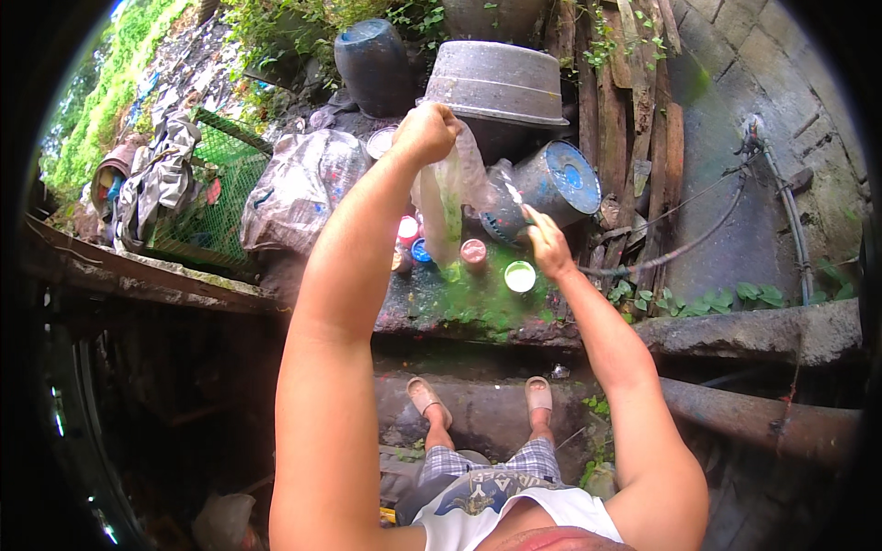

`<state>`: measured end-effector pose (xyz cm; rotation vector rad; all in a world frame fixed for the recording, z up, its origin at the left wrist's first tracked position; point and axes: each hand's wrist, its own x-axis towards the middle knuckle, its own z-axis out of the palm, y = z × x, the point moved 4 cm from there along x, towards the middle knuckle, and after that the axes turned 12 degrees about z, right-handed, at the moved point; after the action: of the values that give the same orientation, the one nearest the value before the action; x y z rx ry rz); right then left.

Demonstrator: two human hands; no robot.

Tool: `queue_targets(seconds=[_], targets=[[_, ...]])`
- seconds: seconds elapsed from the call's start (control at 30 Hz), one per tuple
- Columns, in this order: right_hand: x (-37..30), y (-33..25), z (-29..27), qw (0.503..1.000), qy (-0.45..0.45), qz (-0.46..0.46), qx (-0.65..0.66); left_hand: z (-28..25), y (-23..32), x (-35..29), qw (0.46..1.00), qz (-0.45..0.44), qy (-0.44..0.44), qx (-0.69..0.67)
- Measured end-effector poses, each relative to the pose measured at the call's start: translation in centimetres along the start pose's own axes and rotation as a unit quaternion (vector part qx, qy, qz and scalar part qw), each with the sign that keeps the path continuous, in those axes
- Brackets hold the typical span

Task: The person rinses a green plastic bag under a running tap, then rinses a clear plastic bag, squeezing and wringing them repeatedly. They place the bags aside and briefly handle a small paint can before returning to rinse the clear bag again.

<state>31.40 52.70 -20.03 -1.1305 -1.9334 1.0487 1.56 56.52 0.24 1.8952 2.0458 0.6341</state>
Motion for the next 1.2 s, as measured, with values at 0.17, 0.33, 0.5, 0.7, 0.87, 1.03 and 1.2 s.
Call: queue_targets(seconds=[0.17, 0.33, 0.5, 0.7, 0.87, 1.03, 1.2], targets=[[4.1, -9.5, 0.9, 0.989, -0.117, 0.069, 0.051, 4.0, 1.7, -0.4, 0.993, 0.112, -0.047, -0.002], [7.8, -13.2, -1.1, 0.959, -0.164, 0.184, 0.143, 3.3, 4.9, -0.7, 0.985, 0.15, -0.086, -0.014], [10.4, -14.9, -1.7, 0.94, -0.215, 0.247, 0.097, 0.7, 7.3, -2.1, 0.969, 0.248, -0.012, 0.023], [11.4, -19.3, -4.1, 0.94, -0.246, 0.232, -0.051, -1.6, 2.6, -3.8, 0.906, 0.236, -0.156, 0.315], [12.7, -22.4, -8.5, 0.947, -0.217, 0.217, -0.091, -2.9, -5.7, -4.7, 0.987, -0.026, 0.035, 0.154], [12.4, -20.4, -8.9, 0.945, -0.197, 0.233, -0.119, -2.7, -13.0, -2.6, 0.944, -0.011, 0.176, -0.278], [10.6, -17.0, -9.0, 0.943, -0.143, 0.253, -0.159, -7.2, -8.9, -2.1, 0.939, 0.033, 0.271, -0.208]])
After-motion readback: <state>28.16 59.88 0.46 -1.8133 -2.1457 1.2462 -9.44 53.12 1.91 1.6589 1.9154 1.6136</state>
